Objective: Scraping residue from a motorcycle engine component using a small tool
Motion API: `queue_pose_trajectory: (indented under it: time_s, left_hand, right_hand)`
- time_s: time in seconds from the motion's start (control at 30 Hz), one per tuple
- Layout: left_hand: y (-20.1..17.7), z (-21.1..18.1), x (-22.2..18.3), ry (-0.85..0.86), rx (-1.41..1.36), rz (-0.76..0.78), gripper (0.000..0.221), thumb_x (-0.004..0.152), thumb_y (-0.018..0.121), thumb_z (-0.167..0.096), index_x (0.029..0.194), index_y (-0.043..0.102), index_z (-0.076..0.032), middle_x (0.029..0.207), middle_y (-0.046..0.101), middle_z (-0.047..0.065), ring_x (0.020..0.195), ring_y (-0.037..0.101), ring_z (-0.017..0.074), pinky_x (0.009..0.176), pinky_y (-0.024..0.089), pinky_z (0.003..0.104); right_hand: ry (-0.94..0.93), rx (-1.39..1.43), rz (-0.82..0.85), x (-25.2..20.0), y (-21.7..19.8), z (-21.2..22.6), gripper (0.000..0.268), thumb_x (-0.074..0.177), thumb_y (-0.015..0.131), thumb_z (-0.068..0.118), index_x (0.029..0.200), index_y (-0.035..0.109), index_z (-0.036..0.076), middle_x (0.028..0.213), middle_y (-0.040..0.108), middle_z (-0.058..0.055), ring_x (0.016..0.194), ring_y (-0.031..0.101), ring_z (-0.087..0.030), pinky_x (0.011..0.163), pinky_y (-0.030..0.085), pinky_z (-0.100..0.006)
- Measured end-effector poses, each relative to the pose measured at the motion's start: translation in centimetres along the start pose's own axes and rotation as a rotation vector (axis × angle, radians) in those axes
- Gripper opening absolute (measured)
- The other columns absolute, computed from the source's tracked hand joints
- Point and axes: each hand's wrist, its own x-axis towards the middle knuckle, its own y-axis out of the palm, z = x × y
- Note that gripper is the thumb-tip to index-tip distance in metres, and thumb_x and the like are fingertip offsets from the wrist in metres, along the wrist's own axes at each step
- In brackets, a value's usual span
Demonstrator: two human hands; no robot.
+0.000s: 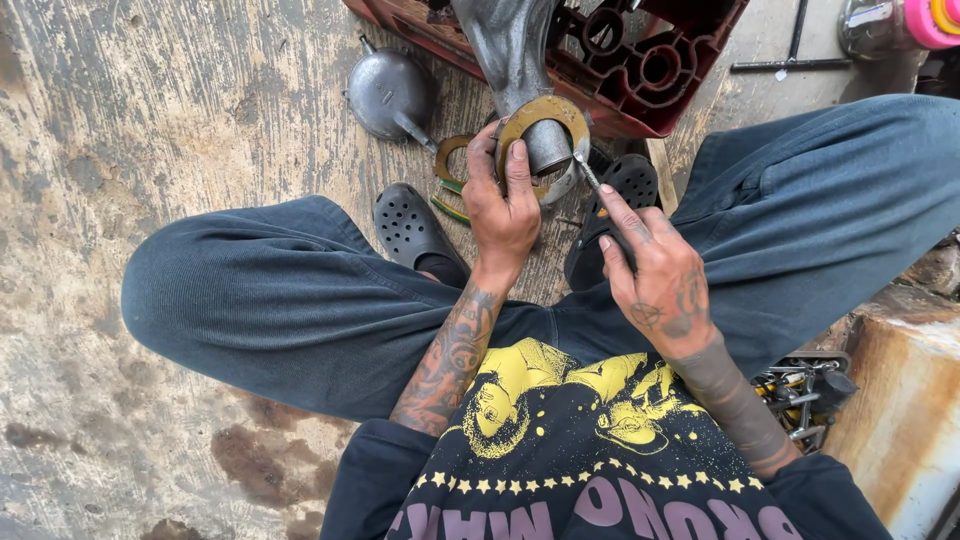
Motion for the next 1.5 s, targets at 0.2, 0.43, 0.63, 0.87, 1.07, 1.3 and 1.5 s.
queue_pose_trajectory:
  time_s: [0.2, 0.43, 0.63, 0.87, 1.07, 1.3, 1.5]
  left_hand:
    - [-0.2, 0.2, -0.2, 0.017, 0.001, 0.021, 0.027, 0.109, 0.056, -0.019, 0.131, 0.059, -0.004, 0.102, 0.072, 0.021, 0.090, 0.076, 0.0364, 0.079, 0.062, 0.046]
    - [0.0, 0.3, -0.3, 0.030, 0.030, 0.021, 0.026, 0.109, 0.056, -0.017, 0.131, 0.058, -0.004, 0.108, 0.072, 0.022, 0.097, 0.074, 0.0386, 0.084, 0.062, 0.049]
    - [0.3, 0.5, -0.5, 0.085, 0.050, -0.004, 0.024, 0.107, 0.058, -0.015, 0.129, 0.061, -0.003, 0.109, 0.072, 0.020, 0.101, 0.074, 0.0391, 0.084, 0.061, 0.045]
    - [0.0, 0.6, -0.5, 0.108, 0.081, -0.005, 0.023, 0.108, 0.057, -0.017, 0.126, 0.062, -0.004, 0.106, 0.071, 0.018, 0.098, 0.073, 0.0389, 0.082, 0.061, 0.047]
    - [-0.2, 2.1, -1.5, 0.047, 0.059, -0.017, 0.022, 0.110, 0.049, -0.018, 0.123, 0.060, -0.004, 0.097, 0.068, 0.014, 0.085, 0.068, 0.0260, 0.081, 0.057, 0.042]
    - [-0.4, 3.6, -3.2, -0.055, -0.056, -0.058, 0.021, 0.113, 0.039, -0.019, 0.119, 0.053, -0.005, 0.077, 0.061, 0.005, 0.070, 0.059, 0.0150, 0.067, 0.050, 0.031]
    - [-1.1, 2.3, -2.5, -0.076, -0.007, 0.009, 0.019, 0.110, 0.049, -0.020, 0.122, 0.051, -0.005, 0.080, 0.062, 0.010, 0.078, 0.060, 0.0151, 0.071, 0.051, 0.032]
  right_hand:
    - [0.025, -0.026, 0.010, 0.4, 0.3, 0.7, 0.048, 0.105, 0.058, 0.013, 0.153, 0.059, 0.016, 0.093, 0.062, -0.014, 0.082, 0.067, -0.041, 0.061, 0.056, -0.051]
    - [0.017, -0.066, 0.001, 0.3, 0.9, 0.6, 0.048, 0.105, 0.057, 0.014, 0.153, 0.060, 0.017, 0.093, 0.063, -0.013, 0.080, 0.067, -0.040, 0.059, 0.056, -0.050]
    - [0.023, -0.003, -0.030, 1.2, 1.3, 0.2, 0.047, 0.106, 0.057, 0.013, 0.153, 0.059, 0.015, 0.092, 0.060, -0.015, 0.083, 0.066, -0.043, 0.059, 0.055, -0.052]
    - [0.049, 0.059, 0.010, 0.3, 1.2, -0.4, 0.050, 0.104, 0.060, 0.014, 0.154, 0.059, 0.019, 0.089, 0.060, -0.015, 0.081, 0.065, -0.044, 0.057, 0.053, -0.053]
    - [0.094, 0.267, 0.009, 0.7, 1.0, 0.1, 0.050, 0.104, 0.058, 0.010, 0.154, 0.053, 0.010, 0.117, 0.060, -0.025, 0.106, 0.062, -0.048, 0.078, 0.053, -0.055]
    - [0.324, 1.006, -0.099, 1.9, 7.0, -3.0, 0.066, 0.100, 0.067, 0.025, 0.149, 0.037, -0.006, 0.097, 0.061, -0.021, 0.065, 0.067, -0.023, 0.046, 0.058, -0.033]
    - [0.327, 1.261, -0.217, 3.6, 9.5, -4.2, 0.051, 0.101, 0.066, 0.004, 0.146, 0.043, 0.004, 0.089, 0.064, -0.018, 0.060, 0.068, -0.026, 0.044, 0.058, -0.035]
